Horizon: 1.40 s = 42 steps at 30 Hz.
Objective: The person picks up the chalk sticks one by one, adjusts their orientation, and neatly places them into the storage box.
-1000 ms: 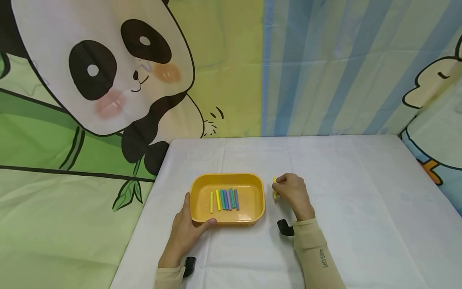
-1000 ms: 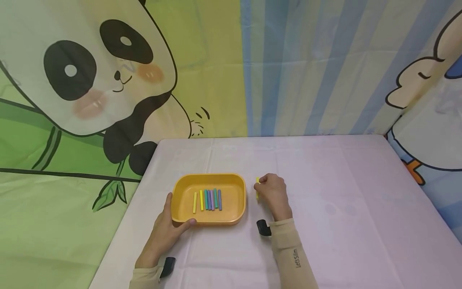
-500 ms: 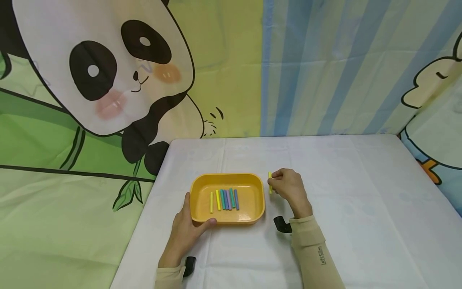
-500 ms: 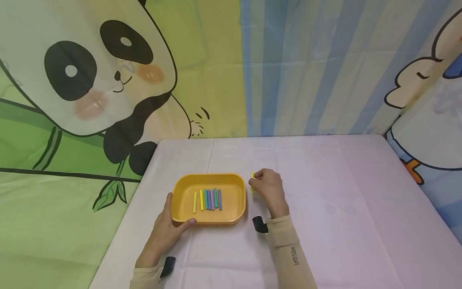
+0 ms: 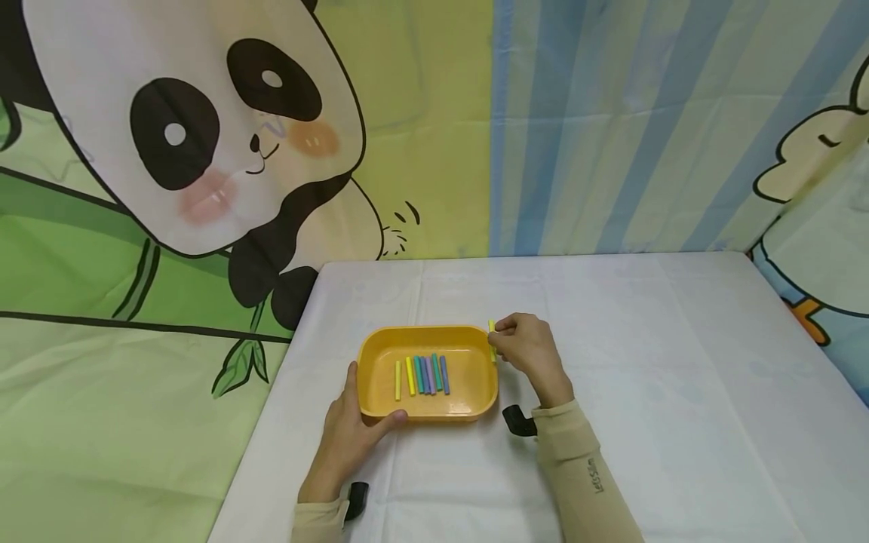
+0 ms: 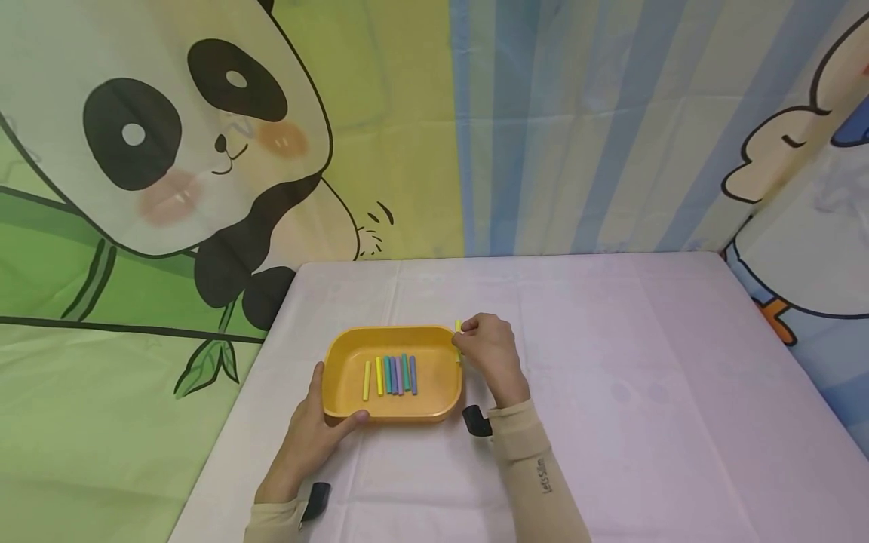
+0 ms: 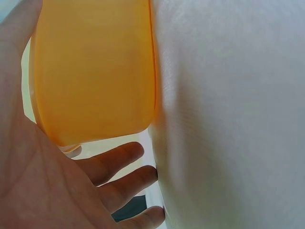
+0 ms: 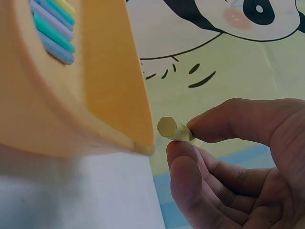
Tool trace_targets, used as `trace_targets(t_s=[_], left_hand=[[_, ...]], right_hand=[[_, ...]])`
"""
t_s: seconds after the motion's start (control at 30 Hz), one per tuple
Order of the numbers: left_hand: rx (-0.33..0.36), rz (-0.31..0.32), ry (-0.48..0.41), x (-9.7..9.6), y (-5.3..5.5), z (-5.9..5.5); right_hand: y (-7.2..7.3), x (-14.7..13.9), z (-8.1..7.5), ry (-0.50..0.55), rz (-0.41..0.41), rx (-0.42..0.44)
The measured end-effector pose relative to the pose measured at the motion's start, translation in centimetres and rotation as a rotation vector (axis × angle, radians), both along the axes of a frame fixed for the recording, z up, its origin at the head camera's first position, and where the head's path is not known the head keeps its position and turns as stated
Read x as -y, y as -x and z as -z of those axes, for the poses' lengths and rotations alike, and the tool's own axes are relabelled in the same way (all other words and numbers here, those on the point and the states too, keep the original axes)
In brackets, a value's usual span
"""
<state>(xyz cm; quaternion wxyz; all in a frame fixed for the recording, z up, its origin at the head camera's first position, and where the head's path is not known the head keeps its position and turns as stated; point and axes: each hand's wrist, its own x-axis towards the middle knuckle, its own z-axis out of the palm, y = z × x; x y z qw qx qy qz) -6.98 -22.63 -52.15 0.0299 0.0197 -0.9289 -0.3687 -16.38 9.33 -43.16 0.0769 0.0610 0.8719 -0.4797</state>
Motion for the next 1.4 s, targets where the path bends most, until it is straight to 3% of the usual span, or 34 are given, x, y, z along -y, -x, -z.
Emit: trace_targets(t_s=[0.63,1.13,1.4], left_hand=[[-0.033,0.023,-0.001,0.0,0.3,0.0],[-0.029,0.020,-0.009,0.0,0.1,-0.2],[-0.019,0.009,-0.003,0.1,0.1,0.1]], right_hand=[[0.2,3.4,0.6,0.079,-0.052,-0.006],[0.3,5.3,1.4,0.015,-0.105,0.010],[0.4,6.2,2.0,-0.078,-0.112,-0.004]])
